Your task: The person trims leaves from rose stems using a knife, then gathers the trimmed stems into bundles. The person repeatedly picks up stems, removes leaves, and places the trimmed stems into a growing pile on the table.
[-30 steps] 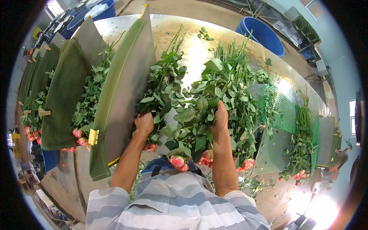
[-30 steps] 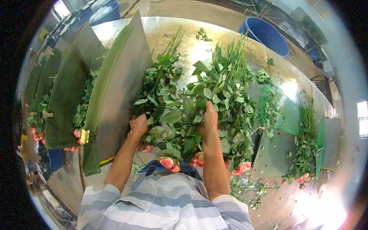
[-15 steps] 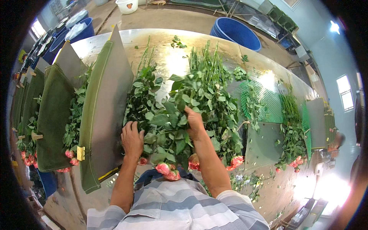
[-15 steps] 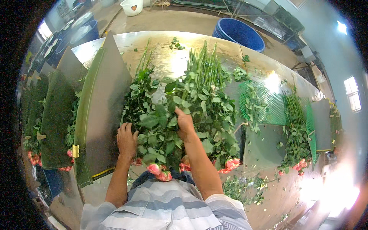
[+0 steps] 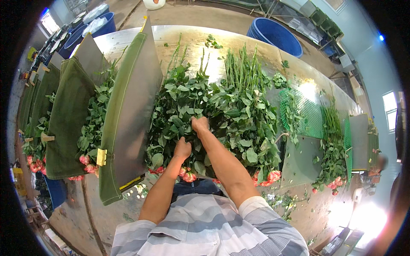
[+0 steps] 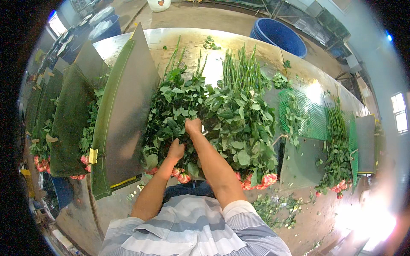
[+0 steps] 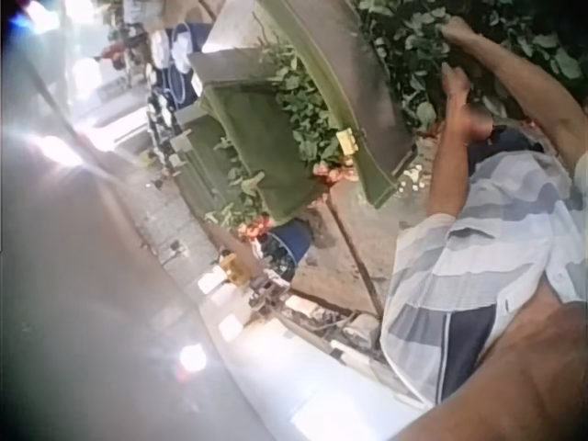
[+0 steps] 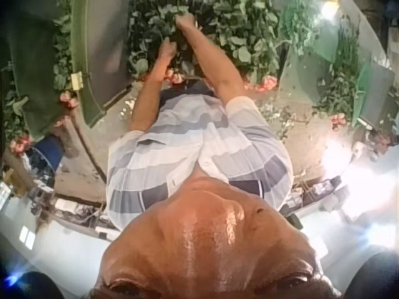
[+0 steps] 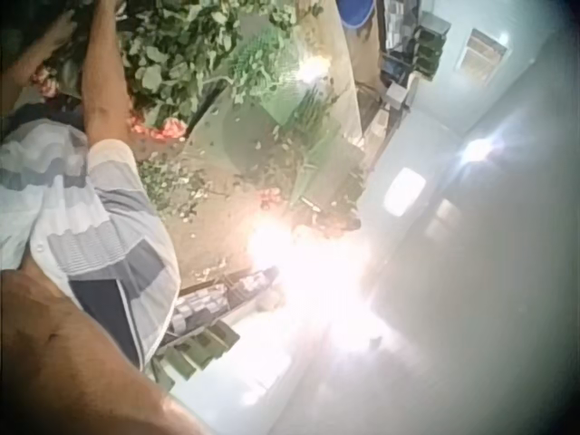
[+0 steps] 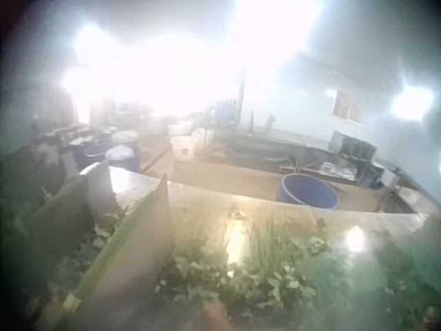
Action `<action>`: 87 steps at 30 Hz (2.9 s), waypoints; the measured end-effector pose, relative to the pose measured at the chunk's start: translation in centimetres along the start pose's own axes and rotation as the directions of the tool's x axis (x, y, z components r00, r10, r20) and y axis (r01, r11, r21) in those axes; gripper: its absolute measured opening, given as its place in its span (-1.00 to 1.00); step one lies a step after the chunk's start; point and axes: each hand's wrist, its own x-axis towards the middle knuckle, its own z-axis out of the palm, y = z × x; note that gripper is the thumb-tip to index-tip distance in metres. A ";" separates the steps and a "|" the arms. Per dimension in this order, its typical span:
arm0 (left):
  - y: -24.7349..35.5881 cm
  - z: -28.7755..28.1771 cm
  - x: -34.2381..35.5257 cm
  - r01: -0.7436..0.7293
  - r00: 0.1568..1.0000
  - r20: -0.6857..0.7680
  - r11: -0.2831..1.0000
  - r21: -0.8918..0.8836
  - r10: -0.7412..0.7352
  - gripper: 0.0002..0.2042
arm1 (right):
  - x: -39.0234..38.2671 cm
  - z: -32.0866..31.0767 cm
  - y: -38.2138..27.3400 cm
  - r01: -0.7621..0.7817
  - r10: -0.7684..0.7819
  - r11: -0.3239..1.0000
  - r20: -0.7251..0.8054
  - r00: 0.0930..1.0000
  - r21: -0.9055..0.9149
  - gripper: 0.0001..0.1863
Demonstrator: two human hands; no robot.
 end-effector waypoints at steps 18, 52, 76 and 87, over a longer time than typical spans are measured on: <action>1.0 -4.5 -1.4 -0.042 0.982 0.184 0.999 -0.004 0.042 -0.43 | 0.1 -2.0 0.6 0.282 -0.354 0.908 -0.208 0.912 -0.309 -0.75; 1.7 -4.9 -3.0 -0.187 0.936 0.310 0.981 0.040 0.166 -0.44 | -1.5 -2.5 -0.4 0.204 -0.265 0.929 -0.171 0.949 -0.310 -0.84; 3.2 -5.9 -4.1 -0.091 0.977 0.130 0.884 -0.459 0.168 -0.54 | 3.0 -2.1 1.9 0.288 -0.312 0.949 -0.261 0.913 -0.126 -0.60; 8.6 -19.3 -15.3 0.027 0.973 0.171 0.662 -0.749 0.154 -0.57 | 6.9 -3.7 0.1 0.679 -0.746 0.665 -0.221 0.628 -0.311 -0.77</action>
